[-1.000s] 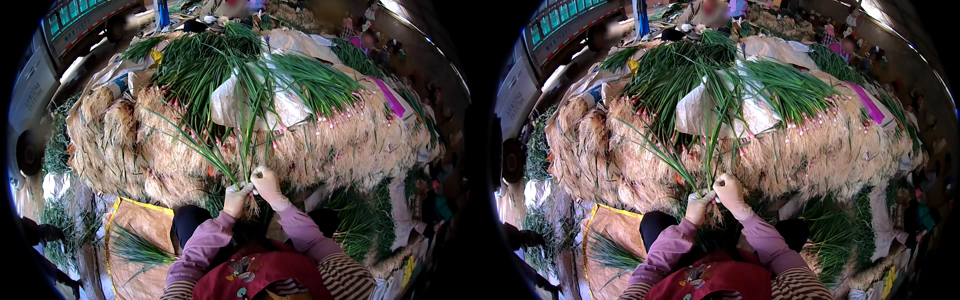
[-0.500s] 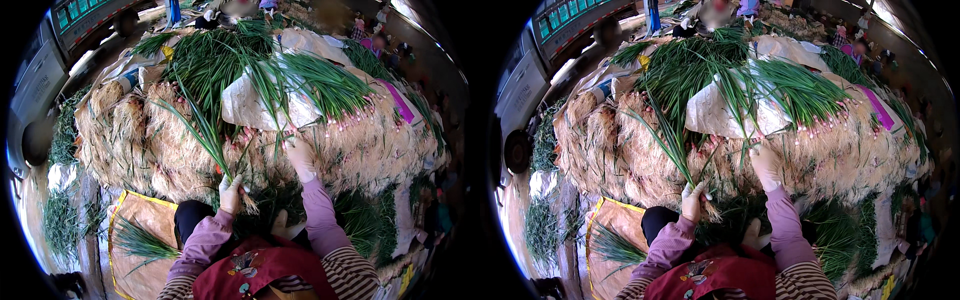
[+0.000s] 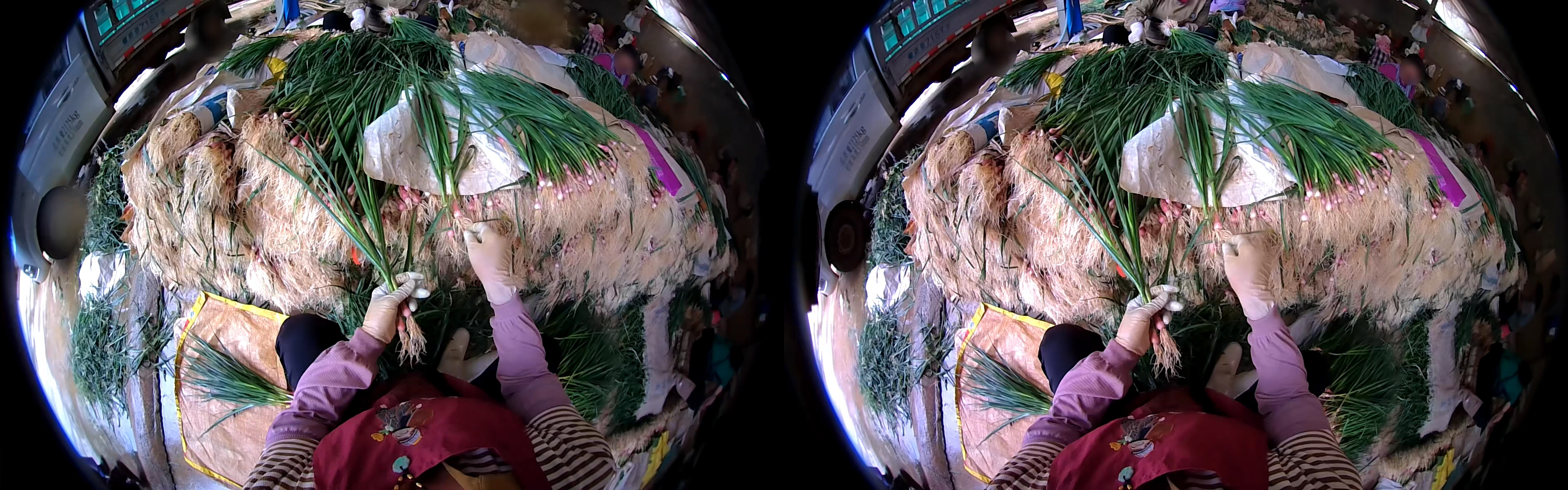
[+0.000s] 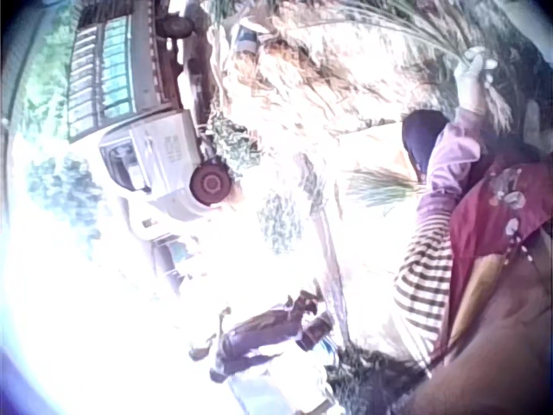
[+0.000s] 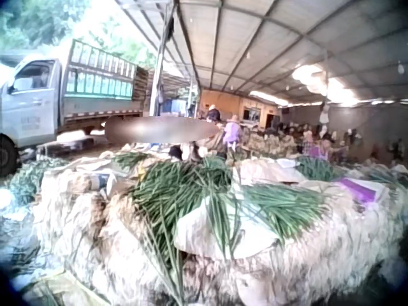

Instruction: The person picks individual leeks from a large pile, removes outer layers by hand, and gathers them into a bundle.

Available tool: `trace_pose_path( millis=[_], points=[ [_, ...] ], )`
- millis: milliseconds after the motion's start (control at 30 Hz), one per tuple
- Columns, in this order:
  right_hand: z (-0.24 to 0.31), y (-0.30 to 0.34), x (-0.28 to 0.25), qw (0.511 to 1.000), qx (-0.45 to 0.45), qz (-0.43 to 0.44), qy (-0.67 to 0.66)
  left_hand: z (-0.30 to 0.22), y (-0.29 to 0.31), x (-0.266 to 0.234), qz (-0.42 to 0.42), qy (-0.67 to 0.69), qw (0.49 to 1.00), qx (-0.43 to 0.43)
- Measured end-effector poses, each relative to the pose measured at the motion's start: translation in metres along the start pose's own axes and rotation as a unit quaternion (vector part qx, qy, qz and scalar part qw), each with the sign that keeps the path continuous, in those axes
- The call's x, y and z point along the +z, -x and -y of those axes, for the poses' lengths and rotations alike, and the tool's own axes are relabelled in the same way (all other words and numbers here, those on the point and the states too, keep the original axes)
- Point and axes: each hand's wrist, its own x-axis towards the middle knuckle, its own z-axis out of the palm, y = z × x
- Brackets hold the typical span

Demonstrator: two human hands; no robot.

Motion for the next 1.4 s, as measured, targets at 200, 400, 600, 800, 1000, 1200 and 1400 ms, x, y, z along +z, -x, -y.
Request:
trace_pose_path(
  millis=[200, 400, 600, 800, 1000, 1200, 1400],
  points=[
    [0.038, -0.052, -0.01, 0.976, -0.055, -0.169, -0.125, 0.003, 0.0, -0.003, -0.011, 0.008, 1.0, 0.026],
    [0.008, -0.073, 0.002, 0.987, 0.044, 0.154, 0.033, 0.0, 0.001, 0.003, -0.01, -0.01, 1.0, 0.015],
    [0.047, 0.051, -0.009, 0.981, -0.084, 0.123, -0.125, -0.004, 0.005, 0.002, -0.029, 0.008, 1.0, -0.007],
    [0.028, 0.077, 0.005, 0.914, 0.087, 0.282, -0.279, -0.003, 0.005, 0.008, -0.044, -0.089, 0.995, -0.025],
    [0.026, 0.039, 0.05, 0.75, 0.27, 0.198, -0.571, -0.001, 0.014, 0.001, -0.005, -0.114, 0.993, -0.041],
    [0.002, 0.083, 0.067, 0.856, -0.041, 0.485, 0.174, 0.021, 0.017, -0.02, -0.061, -0.053, 0.996, 0.047],
    [-0.041, 0.08, 0.034, 0.983, 0.086, 0.154, -0.053, 0.017, 0.021, -0.017, -0.079, -0.018, 0.995, 0.056]
  ],
)
